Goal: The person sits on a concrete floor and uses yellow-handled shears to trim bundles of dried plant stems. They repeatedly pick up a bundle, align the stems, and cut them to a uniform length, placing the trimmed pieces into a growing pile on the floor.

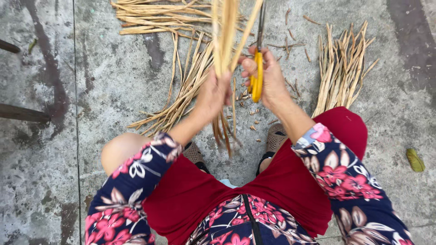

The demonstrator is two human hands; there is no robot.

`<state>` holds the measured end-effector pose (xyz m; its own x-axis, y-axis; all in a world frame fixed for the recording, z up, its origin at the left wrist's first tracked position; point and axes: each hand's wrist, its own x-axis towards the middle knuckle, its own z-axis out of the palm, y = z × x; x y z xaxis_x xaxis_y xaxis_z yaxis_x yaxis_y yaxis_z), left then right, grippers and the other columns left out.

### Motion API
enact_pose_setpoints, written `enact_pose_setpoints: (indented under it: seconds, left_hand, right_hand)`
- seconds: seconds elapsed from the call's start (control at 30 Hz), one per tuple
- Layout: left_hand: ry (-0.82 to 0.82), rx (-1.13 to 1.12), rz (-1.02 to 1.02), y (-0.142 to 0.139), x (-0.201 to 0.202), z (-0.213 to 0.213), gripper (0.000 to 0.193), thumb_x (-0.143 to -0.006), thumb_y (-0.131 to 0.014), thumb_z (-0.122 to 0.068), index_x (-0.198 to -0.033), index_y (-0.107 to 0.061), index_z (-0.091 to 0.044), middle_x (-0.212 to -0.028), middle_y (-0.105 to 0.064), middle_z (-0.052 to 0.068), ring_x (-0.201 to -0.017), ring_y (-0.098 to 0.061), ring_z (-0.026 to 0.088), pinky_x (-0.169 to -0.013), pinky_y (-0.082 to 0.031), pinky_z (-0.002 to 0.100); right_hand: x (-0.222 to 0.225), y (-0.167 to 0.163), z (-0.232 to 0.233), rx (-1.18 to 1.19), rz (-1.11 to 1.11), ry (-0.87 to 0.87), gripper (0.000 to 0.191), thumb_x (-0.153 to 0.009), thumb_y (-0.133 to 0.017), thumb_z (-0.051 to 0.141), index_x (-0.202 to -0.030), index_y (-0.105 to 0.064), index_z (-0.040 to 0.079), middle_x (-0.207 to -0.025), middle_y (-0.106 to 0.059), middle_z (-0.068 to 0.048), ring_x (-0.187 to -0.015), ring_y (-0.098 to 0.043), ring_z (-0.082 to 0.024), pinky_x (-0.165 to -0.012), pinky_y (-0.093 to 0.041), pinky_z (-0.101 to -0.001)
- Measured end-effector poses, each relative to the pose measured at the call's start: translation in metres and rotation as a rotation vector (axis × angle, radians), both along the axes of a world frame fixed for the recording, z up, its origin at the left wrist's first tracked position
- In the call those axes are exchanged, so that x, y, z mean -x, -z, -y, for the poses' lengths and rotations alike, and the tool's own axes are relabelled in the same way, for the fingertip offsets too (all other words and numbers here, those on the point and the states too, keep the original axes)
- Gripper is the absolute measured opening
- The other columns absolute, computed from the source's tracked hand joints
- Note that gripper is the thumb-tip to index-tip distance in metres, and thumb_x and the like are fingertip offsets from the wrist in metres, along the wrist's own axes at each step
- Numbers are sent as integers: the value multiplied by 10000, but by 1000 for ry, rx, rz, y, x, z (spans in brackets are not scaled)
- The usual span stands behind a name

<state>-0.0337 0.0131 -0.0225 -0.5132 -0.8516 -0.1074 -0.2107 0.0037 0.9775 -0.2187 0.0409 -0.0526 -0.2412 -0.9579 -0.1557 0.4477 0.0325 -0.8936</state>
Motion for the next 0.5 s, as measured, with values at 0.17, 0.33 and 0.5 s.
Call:
enact_pose_setpoints:
  seconds: [0.17,0.33,0.5]
  left_hand:
    - [165,127,252,7,-3,-33,416,-1056,-505,-395,-1294,-525,-56,-759,-695,77,-615,-694,150,-579,-563,316]
    - [200,-28,52,14,-29,18,586,-952,-662,-414,-1384,-505,-51,-1152,-688,64,-978,-706,144,-836,-602,334]
    - [108,-338,-435,19,-38,42,490,-967,-683,-387,-1335,-600,-74,-1202,-682,21,-1091,-650,133,-940,-538,318]
  right_hand:
    - [-28,2,2,166,-171,-63,545,-849,-847,103,-1300,-551,25,-1115,-684,-52,-1003,-679,-137,-900,-589,-275]
    - [-28,-2,-7,168,-260,-69,531,-852,-834,102,-1305,-564,40,-1123,-677,-23,-1028,-644,-111,-933,-550,-269]
    - [-40,-5,-22,193,-321,-273,514,-859,-838,113,-1296,-574,50,-1124,-678,-6,-1049,-647,-104,-954,-546,-275]
